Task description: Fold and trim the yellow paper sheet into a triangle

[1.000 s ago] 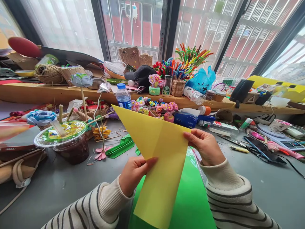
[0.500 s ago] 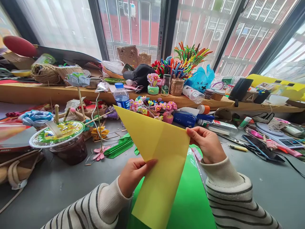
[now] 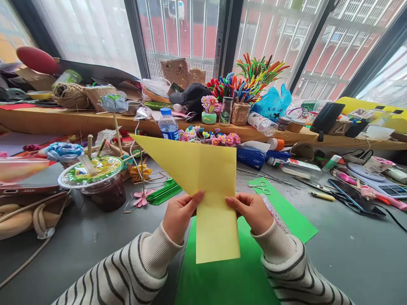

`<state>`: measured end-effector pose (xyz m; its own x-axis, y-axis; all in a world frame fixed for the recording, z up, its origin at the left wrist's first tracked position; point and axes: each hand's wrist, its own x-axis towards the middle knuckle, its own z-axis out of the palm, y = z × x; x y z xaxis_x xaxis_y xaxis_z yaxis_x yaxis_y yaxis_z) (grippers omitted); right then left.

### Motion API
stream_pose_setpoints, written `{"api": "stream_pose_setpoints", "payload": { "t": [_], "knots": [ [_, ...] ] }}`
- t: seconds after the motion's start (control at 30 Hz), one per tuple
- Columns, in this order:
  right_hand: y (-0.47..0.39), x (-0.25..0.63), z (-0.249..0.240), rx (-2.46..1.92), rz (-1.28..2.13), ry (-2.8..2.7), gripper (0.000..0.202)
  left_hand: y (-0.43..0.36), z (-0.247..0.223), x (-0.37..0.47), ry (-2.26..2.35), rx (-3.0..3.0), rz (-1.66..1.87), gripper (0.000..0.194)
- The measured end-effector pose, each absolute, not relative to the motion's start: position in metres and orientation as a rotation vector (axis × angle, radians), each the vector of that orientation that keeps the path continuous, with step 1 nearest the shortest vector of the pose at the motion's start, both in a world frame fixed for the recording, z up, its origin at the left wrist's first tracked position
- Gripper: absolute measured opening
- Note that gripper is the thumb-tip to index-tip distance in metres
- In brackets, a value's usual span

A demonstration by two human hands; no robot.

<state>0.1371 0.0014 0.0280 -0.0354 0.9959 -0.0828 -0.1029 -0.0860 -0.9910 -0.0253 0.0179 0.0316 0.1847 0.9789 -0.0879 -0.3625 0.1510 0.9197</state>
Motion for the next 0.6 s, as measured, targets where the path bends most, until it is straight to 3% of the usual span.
{"api": "stream_pose_setpoints", "payload": {
  "t": [0.6],
  "knots": [
    [-0.001, 0.141, 0.016, -1.203, 1.358, -1.101, 0.020, 0.027, 0.040, -0.012, 0.794, 0.841, 1.321, 0.015]
  ]
}}
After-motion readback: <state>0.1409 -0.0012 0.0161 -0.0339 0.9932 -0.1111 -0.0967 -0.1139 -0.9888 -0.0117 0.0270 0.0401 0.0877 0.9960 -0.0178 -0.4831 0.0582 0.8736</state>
